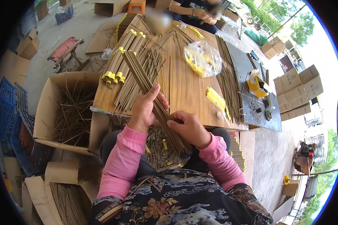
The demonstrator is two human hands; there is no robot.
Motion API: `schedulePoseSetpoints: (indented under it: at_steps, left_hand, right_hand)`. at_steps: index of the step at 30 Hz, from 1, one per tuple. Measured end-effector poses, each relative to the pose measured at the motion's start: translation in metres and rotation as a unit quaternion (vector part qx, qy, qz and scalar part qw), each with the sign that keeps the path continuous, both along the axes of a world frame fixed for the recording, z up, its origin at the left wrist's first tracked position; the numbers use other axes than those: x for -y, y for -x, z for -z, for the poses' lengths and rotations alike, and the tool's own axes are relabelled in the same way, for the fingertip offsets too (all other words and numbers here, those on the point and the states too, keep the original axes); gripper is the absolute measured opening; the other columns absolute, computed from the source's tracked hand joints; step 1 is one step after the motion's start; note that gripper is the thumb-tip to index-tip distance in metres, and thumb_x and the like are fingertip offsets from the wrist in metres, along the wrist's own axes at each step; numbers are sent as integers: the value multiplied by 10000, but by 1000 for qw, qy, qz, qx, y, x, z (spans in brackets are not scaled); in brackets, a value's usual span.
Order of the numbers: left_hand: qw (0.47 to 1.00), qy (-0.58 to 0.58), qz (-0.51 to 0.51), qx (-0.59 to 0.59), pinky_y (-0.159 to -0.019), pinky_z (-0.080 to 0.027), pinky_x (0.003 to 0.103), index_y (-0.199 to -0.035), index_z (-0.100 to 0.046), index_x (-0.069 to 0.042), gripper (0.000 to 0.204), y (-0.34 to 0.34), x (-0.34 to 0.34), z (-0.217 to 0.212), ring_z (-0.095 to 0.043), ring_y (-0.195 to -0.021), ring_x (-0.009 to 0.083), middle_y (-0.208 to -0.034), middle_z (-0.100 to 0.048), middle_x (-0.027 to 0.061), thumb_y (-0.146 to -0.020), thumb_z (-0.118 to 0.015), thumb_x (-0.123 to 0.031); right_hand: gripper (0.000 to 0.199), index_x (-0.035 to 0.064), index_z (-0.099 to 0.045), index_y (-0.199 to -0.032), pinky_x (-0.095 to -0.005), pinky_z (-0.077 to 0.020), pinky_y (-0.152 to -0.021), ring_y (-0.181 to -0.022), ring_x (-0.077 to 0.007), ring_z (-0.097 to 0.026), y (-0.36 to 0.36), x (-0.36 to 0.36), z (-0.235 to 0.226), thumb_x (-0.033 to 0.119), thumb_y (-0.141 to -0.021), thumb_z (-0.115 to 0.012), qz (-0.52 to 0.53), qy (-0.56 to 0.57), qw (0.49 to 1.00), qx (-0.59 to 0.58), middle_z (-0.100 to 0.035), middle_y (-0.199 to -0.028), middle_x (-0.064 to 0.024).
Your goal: The person gathers thin wooden sticks from a cardboard box, aligns them into bundles, and secures them with yellow tape. They repeat this process, placing finished bundles on the table and floor.
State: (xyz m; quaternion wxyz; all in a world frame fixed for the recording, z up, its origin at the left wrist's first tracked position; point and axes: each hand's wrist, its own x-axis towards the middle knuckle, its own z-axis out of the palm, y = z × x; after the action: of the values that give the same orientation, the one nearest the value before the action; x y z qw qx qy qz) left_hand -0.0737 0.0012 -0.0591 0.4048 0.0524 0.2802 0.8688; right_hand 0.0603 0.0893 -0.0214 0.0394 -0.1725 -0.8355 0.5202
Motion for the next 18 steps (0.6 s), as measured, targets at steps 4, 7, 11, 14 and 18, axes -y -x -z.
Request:
schedulePoseSetpoints:
  at_steps: [4, 7, 11, 14, 18]
  left_hand:
    - [1000, 2, 0, 20, -496, -503, 331, -774, -526, -60, 235, 0, 1, 0, -568, -545, 189, -638, -544, 59, -805, -629, -269]
    - [999, 6, 17, 32, -514, -497, 334, -767, -515, -67, 243, -2, -1, 4, -562, -556, 189, -646, -541, 59, -808, -626, -280]
    - [999, 22, 25, 40, -532, -486, 335, -788, -499, -92, 244, 1, -6, 9, -540, -563, 182, -659, -531, 46, -805, -627, -298]
    - [1000, 13, -20, 11, -535, -485, 335, -771, -480, -109, 250, 9, 3, 10, -528, -559, 175, -658, -520, 41, -810, -619, -313]
    - [1000, 6, -3, 4, -534, -490, 326, -747, -464, -114, 263, 4, -8, 12, -529, -558, 166, -656, -518, 39, -819, -603, -325]
  right_hand:
    - [178, -7, -583, -794, -350, -445, -577, -632, -287, -568, -2, 8, -10, 171, -777, -592, 2, -152, 986, -66, -569, -692, -159]
    - [165, 10, -561, -775, -386, -449, -578, -644, -334, -562, -8, 9, -8, 175, -780, -579, 10, -217, 972, -85, -561, -692, -166]
    - [197, 26, -532, -767, -425, -447, -578, -637, -360, -558, -6, 6, 1, 221, -782, -557, 11, -232, 968, -98, -562, -683, -187]
    - [208, 15, -527, -765, -428, -446, -595, -652, -363, -558, 7, 5, 12, 221, -778, -548, -11, -212, 970, -122, -558, -682, -191]
    - [199, 18, -515, -771, -425, -438, -605, -684, -357, -550, -4, 2, 4, 216, -778, -531, 13, -226, 964, -141, -549, -702, -182]
